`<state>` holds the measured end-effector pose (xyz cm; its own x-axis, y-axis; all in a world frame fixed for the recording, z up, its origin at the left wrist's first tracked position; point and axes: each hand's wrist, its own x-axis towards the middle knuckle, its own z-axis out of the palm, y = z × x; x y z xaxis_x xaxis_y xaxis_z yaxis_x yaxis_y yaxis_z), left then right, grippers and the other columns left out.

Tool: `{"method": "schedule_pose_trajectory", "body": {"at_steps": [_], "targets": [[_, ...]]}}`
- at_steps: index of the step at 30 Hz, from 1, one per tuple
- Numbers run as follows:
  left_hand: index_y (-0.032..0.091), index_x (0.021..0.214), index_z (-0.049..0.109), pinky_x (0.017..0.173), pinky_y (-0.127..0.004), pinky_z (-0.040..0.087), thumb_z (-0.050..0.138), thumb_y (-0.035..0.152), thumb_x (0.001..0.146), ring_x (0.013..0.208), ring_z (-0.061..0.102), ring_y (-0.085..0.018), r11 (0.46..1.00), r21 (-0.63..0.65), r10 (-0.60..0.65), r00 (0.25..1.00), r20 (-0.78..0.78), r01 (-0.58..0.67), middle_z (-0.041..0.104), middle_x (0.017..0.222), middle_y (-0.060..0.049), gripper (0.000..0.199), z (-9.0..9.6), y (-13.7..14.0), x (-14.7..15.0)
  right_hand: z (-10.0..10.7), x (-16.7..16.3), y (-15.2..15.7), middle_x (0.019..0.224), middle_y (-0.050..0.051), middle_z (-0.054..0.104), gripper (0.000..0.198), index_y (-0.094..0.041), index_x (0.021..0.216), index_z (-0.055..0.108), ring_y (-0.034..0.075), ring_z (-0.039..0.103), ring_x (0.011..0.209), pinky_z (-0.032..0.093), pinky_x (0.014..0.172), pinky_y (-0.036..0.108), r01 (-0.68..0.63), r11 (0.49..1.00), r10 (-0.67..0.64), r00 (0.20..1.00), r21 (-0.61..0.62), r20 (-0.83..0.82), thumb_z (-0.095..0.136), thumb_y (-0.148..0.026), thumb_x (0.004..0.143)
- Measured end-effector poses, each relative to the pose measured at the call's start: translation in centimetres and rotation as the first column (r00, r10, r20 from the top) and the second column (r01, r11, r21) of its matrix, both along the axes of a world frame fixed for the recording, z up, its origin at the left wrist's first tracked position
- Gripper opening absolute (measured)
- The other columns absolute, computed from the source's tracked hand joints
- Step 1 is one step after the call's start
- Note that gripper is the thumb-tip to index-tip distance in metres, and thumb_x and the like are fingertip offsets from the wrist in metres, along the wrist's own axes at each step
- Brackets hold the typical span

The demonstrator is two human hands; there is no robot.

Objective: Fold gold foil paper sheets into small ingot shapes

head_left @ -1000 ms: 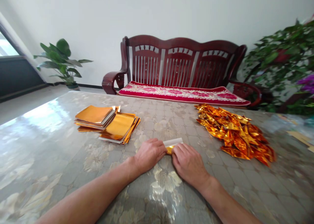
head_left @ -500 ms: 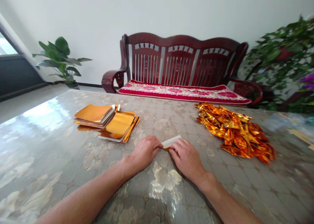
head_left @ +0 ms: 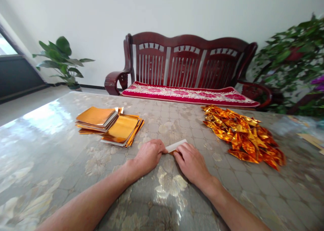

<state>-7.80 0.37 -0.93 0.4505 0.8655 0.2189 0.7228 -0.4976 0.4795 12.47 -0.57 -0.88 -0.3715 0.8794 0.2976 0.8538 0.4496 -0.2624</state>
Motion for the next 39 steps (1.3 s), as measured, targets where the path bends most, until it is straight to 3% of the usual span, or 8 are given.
{"method": "schedule_pose_trajectory", "body": {"at_steps": [12, 24, 39], "targets": [[0.021, 0.094, 0.076, 0.085, -0.026, 0.049, 0.049, 0.006, 0.082, 0.091, 0.066, -0.016, 0.996, -0.072, 0.053, 0.987, 0.151, -0.042, 0.074, 0.092, -0.003, 0.033, -0.1, 0.8, -0.3, -0.1, 0.0, 0.3, 0.084, 0.003, 0.064, 0.018, -0.023, 0.075, 0.055, 0.020, 0.057, 0.082, 0.041, 0.071, 0.033, -0.023, 1.000, 0.023, 0.999, -0.009, -0.038, 0.051, -0.024, 0.093], [0.021, 0.093, 0.076, 0.086, -0.026, 0.049, 0.048, 0.006, 0.084, 0.091, 0.065, -0.016, 0.999, -0.041, -0.002, 0.989, 0.146, 0.008, 0.071, 0.094, -0.003, 0.033, -0.3, 0.8, -0.4, -0.1, 0.1, 0.4, 0.082, 0.003, 0.064, 0.019, -0.023, 0.074, 0.055, 0.020, 0.057, 0.080, 0.039, 0.070, 0.032, -0.033, 0.999, 0.032, 0.999, -0.018, -0.031, 0.051, -0.027, 0.093], [0.022, 0.097, 0.075, 0.085, -0.025, 0.049, 0.051, 0.009, 0.086, 0.093, 0.064, -0.016, 0.999, -0.017, 0.044, 0.992, 0.115, -0.042, 0.070, 0.093, -0.003, 0.030, -0.5, 1.3, -0.2, 0.0, 0.3, 0.7, 0.080, 0.002, 0.063, 0.021, -0.023, 0.071, 0.049, 0.019, 0.057, 0.077, 0.040, 0.067, 0.031, -0.008, 1.000, 0.007, 0.998, -0.025, -0.054, 0.048, -0.024, 0.092]]}}
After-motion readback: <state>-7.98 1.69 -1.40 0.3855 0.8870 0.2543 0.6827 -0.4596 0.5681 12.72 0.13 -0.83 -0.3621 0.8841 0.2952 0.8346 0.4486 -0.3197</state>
